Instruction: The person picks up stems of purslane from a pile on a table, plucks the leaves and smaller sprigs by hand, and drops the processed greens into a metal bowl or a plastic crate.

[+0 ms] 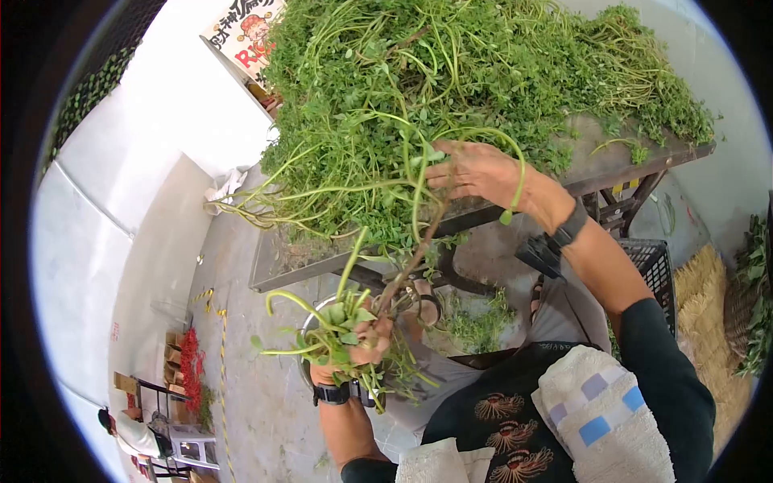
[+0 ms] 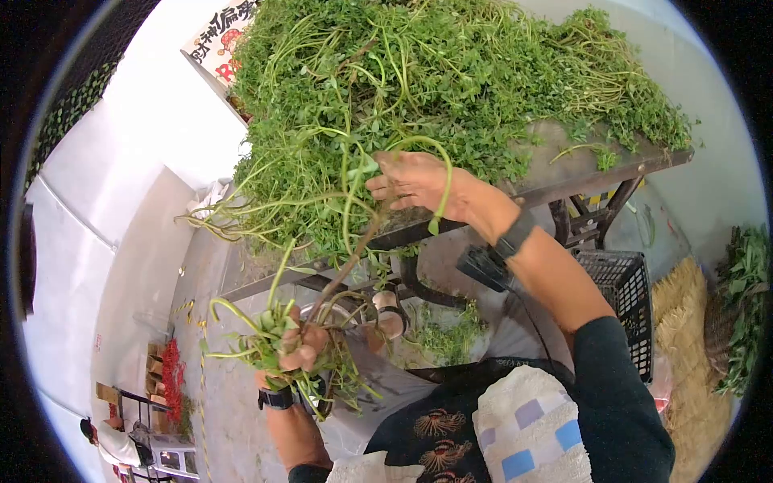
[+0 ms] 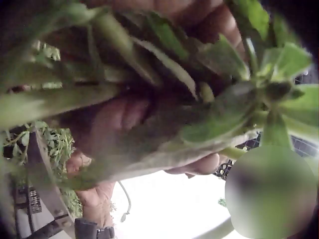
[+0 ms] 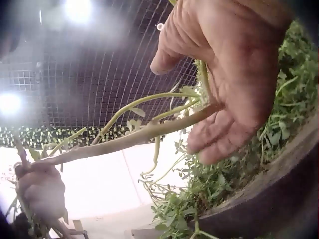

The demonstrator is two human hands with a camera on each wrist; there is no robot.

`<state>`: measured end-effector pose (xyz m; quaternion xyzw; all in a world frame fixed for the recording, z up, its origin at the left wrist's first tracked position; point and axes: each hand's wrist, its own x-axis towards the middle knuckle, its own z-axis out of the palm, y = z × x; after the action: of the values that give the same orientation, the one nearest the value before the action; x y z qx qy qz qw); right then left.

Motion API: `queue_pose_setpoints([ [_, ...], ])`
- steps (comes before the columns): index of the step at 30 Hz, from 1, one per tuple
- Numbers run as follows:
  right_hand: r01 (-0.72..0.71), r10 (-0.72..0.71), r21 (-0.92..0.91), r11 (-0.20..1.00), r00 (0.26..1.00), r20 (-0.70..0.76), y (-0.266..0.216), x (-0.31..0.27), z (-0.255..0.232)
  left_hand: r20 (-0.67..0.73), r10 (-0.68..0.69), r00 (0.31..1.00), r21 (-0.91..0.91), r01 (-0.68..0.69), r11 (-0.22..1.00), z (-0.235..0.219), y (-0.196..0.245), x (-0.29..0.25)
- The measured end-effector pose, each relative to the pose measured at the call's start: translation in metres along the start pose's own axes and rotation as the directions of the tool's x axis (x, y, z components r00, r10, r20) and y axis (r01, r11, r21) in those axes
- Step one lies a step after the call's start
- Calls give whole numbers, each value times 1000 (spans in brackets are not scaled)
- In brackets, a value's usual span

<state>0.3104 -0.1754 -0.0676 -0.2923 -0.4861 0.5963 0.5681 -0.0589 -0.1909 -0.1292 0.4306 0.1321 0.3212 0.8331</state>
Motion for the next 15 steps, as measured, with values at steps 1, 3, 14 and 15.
queue_pose_setpoints([
  [1, 3, -3, 96, 995, 1000, 4, -2, 2, 10, 46, -81, 996, 61, 78, 995, 8, 5, 0],
  [3, -71, 71, 39, 997, 997, 8, 6, 6, 8, 62, -32, 998, 110, 25, 994, -3, 6, 6],
  [14, 170, -75, 368, 914, 963, -261, 51, -11, 25, -513, 548, 661, 173, -545, 820, 41, -11, 75],
  [15, 204, -92, 441, 874, 960, -263, 53, -11, 23, -446, 462, 767, 13, -510, 860, 33, -12, 74],
])
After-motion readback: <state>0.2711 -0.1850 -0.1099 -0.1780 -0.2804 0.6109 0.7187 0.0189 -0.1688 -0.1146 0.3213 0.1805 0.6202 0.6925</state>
